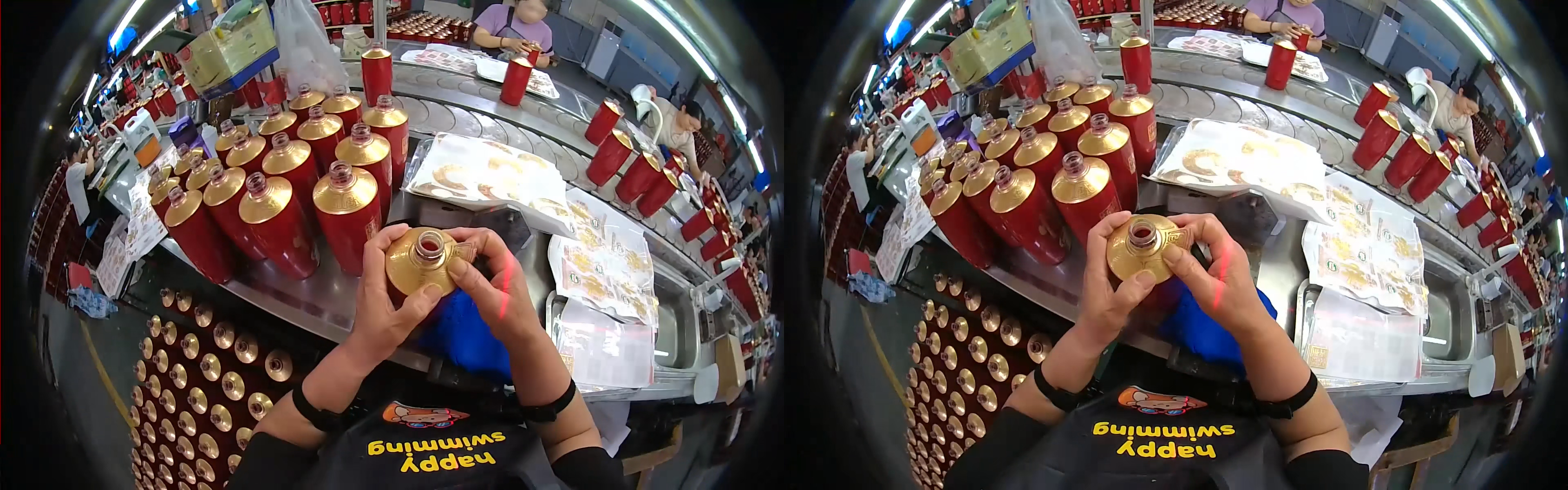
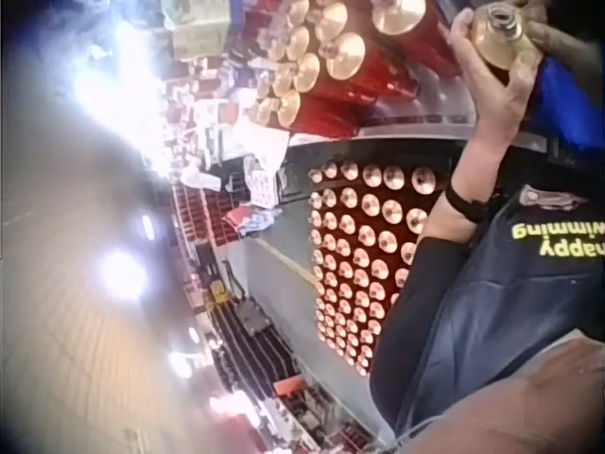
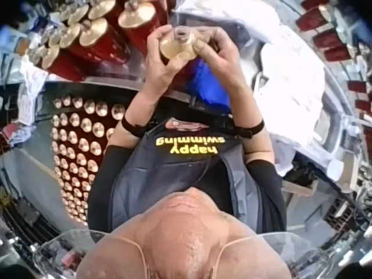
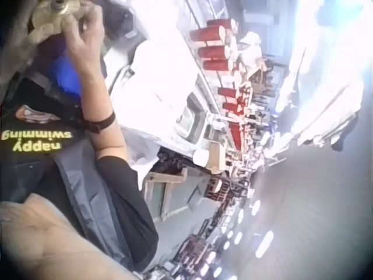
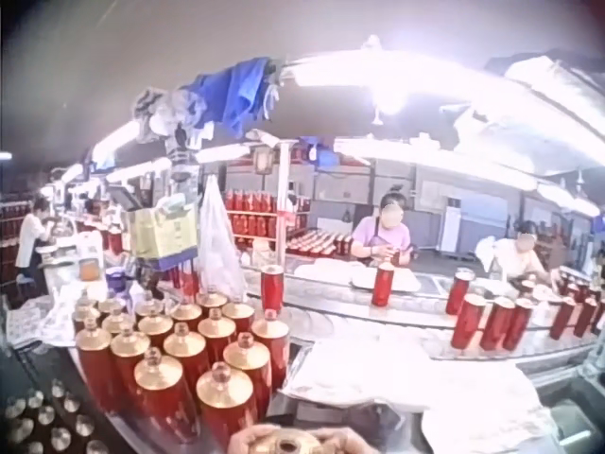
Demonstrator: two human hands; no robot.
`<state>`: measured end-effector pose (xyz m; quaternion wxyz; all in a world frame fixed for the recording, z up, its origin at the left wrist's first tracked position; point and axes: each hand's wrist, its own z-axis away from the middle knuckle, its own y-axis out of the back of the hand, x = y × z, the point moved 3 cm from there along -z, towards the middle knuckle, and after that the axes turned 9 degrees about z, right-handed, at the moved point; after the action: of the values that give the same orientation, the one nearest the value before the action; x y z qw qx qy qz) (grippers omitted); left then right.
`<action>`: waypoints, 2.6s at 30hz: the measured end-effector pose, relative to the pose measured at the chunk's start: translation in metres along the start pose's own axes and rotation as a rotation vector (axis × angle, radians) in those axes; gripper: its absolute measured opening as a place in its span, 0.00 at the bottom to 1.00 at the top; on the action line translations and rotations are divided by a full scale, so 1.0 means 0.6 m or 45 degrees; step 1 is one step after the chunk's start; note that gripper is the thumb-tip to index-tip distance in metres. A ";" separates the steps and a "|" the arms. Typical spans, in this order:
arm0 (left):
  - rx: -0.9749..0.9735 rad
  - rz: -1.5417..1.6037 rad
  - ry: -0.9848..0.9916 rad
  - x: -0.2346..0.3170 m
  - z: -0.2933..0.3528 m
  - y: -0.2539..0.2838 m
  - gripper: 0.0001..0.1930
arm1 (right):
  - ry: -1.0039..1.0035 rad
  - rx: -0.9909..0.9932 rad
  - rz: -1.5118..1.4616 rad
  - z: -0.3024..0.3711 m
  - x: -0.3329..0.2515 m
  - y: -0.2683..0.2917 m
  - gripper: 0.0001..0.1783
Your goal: Manually applying decorative labels and stickers to red and gold ceramic liquor bottles on an assembly line.
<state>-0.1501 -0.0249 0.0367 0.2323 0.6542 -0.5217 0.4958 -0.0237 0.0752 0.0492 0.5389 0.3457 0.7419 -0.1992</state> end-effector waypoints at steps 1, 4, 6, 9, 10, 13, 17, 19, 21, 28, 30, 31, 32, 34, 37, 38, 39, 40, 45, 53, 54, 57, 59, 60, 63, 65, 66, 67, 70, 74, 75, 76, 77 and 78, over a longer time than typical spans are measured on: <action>-0.014 -0.021 -0.012 0.001 -0.001 0.000 0.36 | -0.006 -0.005 -0.010 0.000 0.000 0.001 0.12; 0.034 0.041 0.017 -0.001 0.001 0.000 0.36 | -0.042 -0.030 -0.010 -0.005 0.004 0.008 0.11; 0.005 0.032 0.015 -0.002 0.002 0.000 0.36 | -0.125 -0.065 -0.142 -0.011 0.011 0.010 0.10; -0.006 0.098 0.037 -0.007 -0.002 0.006 0.37 | -0.265 -0.036 -0.197 -0.024 0.026 0.008 0.09; -0.008 0.082 0.022 -0.006 -0.006 0.010 0.37 | -0.295 -0.019 -0.190 -0.028 0.029 0.006 0.14; -0.092 0.251 0.103 -0.004 -0.017 0.033 0.39 | -0.235 -0.048 -0.369 -0.015 0.024 -0.005 0.23; -0.254 0.455 0.244 -0.004 -0.010 0.058 0.39 | -0.019 -0.175 0.398 0.037 -0.010 0.005 0.29; -0.149 0.343 0.084 -0.001 -0.006 0.067 0.34 | 0.057 -0.221 0.329 0.056 -0.025 0.015 0.30; -0.169 0.315 0.084 -0.005 -0.004 0.064 0.29 | -0.053 -0.175 0.390 0.063 -0.025 0.022 0.31; -0.116 0.205 0.024 0.007 0.012 0.028 0.36 | 0.358 -0.124 0.843 0.057 -0.025 -0.011 0.33; -0.109 0.251 0.050 0.012 0.013 0.023 0.34 | 0.364 -0.103 0.862 0.060 -0.026 -0.013 0.33; -0.108 0.303 0.075 0.013 0.013 0.021 0.33 | 0.360 -0.091 0.869 0.060 -0.027 -0.013 0.33; -0.106 0.302 0.078 0.014 0.012 0.021 0.33 | 0.349 -0.081 0.876 0.060 -0.027 -0.013 0.32; -0.092 0.256 0.134 0.015 0.009 0.022 0.32 | 0.368 -0.072 0.882 0.060 -0.029 -0.014 0.32; -0.112 0.151 0.192 0.020 0.004 0.023 0.34 | 0.382 -0.063 0.887 0.058 -0.029 -0.016 0.32; -0.110 0.144 0.195 0.022 0.002 0.024 0.34 | 0.382 -0.059 0.888 0.058 -0.029 -0.017 0.32; -0.121 0.118 0.181 0.026 0.000 0.023 0.31 | 0.378 -0.060 0.887 0.058 -0.029 -0.018 0.32; -0.131 0.081 0.188 0.028 -0.001 0.023 0.29 | 0.385 -0.057 0.886 0.058 -0.029 -0.018 0.31; -0.061 0.183 0.331 0.031 -0.006 0.022 0.29 | 0.381 -0.054 0.895 0.061 -0.029 -0.017 0.30; -0.093 -0.365 0.054 0.035 -0.007 0.026 0.27 | 0.399 -0.039 0.881 0.062 -0.029 -0.017 0.30; -0.104 -0.205 0.118 0.032 -0.007 0.026 0.28 | 0.399 -0.039 0.880 0.062 -0.029 -0.017 0.30; -0.117 0.101 0.199 0.026 -0.006 0.026 0.30 | 0.398 -0.037 0.872 0.062 -0.028 -0.018 0.30; -0.120 0.247 0.220 0.025 -0.006 0.026 0.30 | 0.396 -0.033 0.839 0.062 -0.027 -0.018 0.30; -0.151 0.201 0.216 0.026 -0.007 0.027 0.31 | 0.387 -0.030 0.843 0.062 -0.027 -0.018 0.30; -0.199 0.095 0.215 0.028 -0.008 0.029 0.32 | 0.405 -0.036 0.878 0.063 -0.027 -0.019 0.30; -0.222 0.033 0.218 0.030 -0.010 0.031 0.32 | 0.388 -0.026 0.887 0.063 -0.026 -0.019 0.30; -0.238 -0.070 0.203 0.032 -0.009 0.032 0.33 | 0.390 -0.023 0.886 0.063 -0.026 -0.019 0.30; -0.258 -0.153 0.195 0.034 -0.009 0.032 0.34 | 0.388 -0.022 0.876 0.063 -0.026 -0.019 0.30; -0.306 -0.064 0.291 0.036 -0.009 0.034 0.34 | 0.396 -0.024 0.870 0.063 -0.027 -0.020 0.30; -0.265 0.325 0.367 0.040 -0.011 0.036 0.31 | 0.387 -0.015 0.869 0.064 -0.027 -0.021 0.30; -0.304 0.255 0.352 0.042 -0.012 0.036 0.30 | 0.385 -0.015 0.868 0.064 -0.027 -0.021 0.30; -0.340 0.198 0.346 0.043 -0.013 0.036 0.29 | 0.391 -0.018 0.872 0.064 -0.027 -0.021 0.30; -0.347 0.184 0.336 0.044 -0.015 0.036 0.29 | 0.396 -0.021 0.875 0.064 -0.027 -0.021 0.30; -0.352 0.185 0.368 0.044 -0.015 0.036 0.30 | 0.396 -0.019 0.876 0.064 -0.028 -0.021 0.30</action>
<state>-0.1744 -0.0369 0.0595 0.3561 0.4989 -0.5918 0.5236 -0.0045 0.0358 0.0505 0.4576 0.5968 0.6569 0.0538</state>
